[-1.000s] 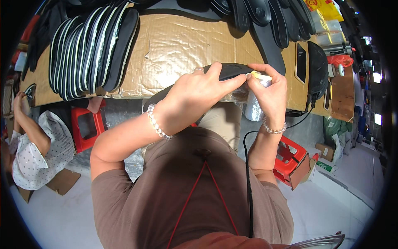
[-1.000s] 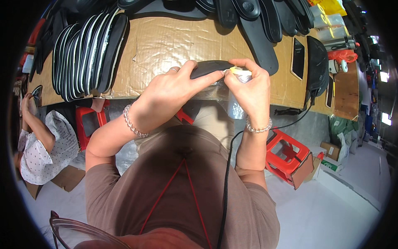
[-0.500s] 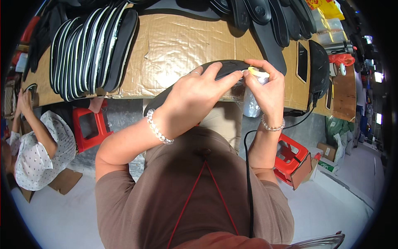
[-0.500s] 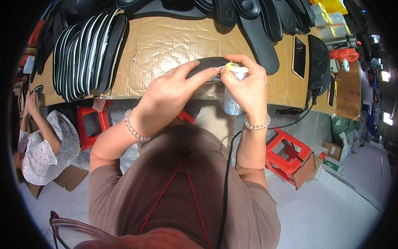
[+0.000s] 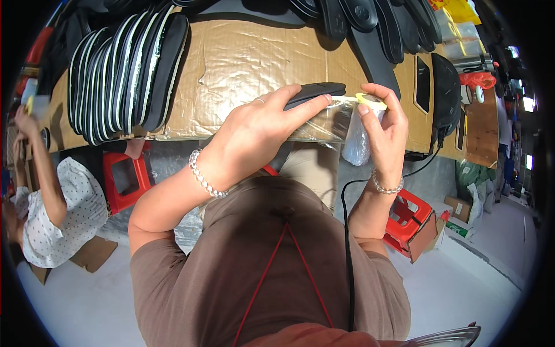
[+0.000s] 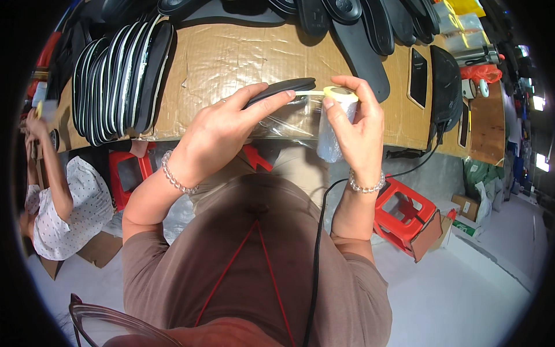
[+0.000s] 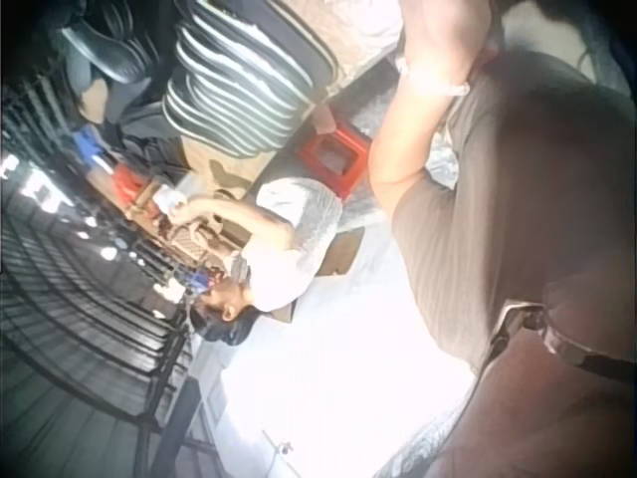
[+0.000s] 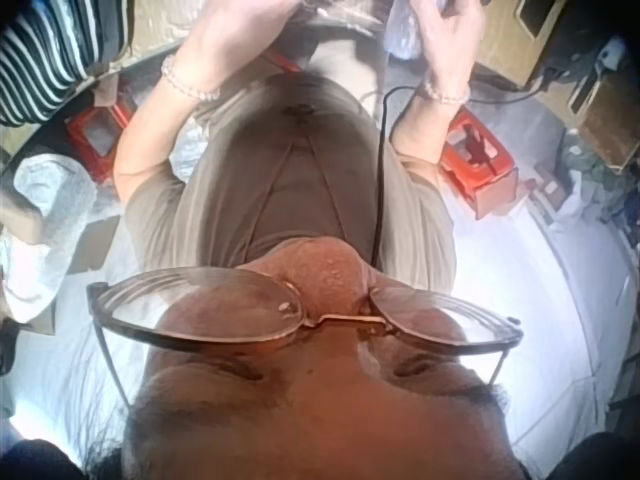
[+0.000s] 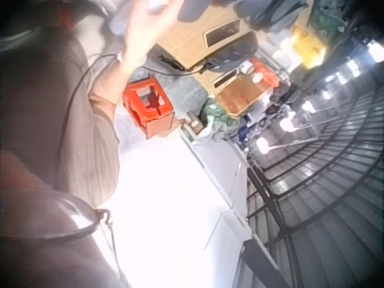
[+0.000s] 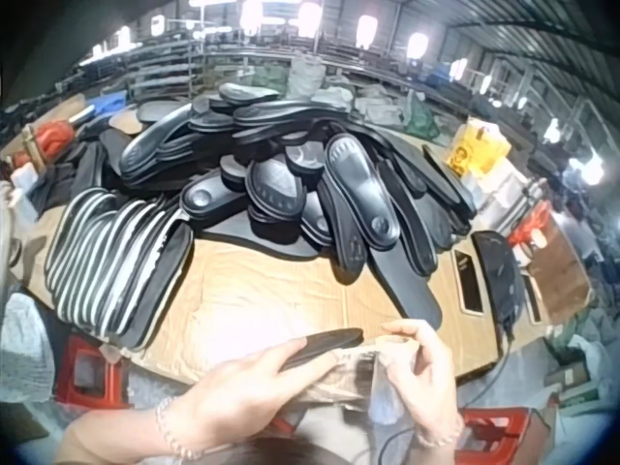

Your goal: The person smooths plastic film over a shoe insole by hand, then applies tape along the edge of another shoe insole using a roll of tape.

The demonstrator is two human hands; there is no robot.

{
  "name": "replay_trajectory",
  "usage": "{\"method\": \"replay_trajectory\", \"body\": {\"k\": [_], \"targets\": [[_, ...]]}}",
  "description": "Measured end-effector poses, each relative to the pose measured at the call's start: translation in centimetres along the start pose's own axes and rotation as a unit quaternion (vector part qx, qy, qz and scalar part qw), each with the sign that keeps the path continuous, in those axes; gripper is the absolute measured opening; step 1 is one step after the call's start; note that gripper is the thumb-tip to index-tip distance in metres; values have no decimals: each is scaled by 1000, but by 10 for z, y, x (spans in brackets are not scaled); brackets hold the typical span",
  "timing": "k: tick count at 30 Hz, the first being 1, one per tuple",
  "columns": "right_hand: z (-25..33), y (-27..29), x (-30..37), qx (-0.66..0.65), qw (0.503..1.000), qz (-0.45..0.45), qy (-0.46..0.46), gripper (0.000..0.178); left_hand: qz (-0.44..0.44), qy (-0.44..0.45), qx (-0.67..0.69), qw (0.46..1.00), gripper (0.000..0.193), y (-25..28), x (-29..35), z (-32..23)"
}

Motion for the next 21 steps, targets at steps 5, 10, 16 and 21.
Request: {"method": "replay_trajectory", "body": {"k": [5,10,16,21], "targets": [[-4,5,-5,111,991,-76,8,27,-3,6,8,1000,63,1,-1,0],[-4,3,-8,156,982,-104,-4,28,3,5,6,1000,63,1,-1,0],[-9,1,-15,174,980,-100,-9,29,3,0,-9,1000,63,2,0,0],[-16,1,-17,158,983,-93,-26,28,4,-1,-16,1000,63,1,0,1]]}}
Point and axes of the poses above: each hand's wrist, its own x-axis away from the middle knuckle, its own y-axis out of the back of the hand, z = x × y, the point moved 3 cm from there along -x, towards the middle knuckle, and after that the axes turned 9 degrees about -x, right-handed, at the moved point
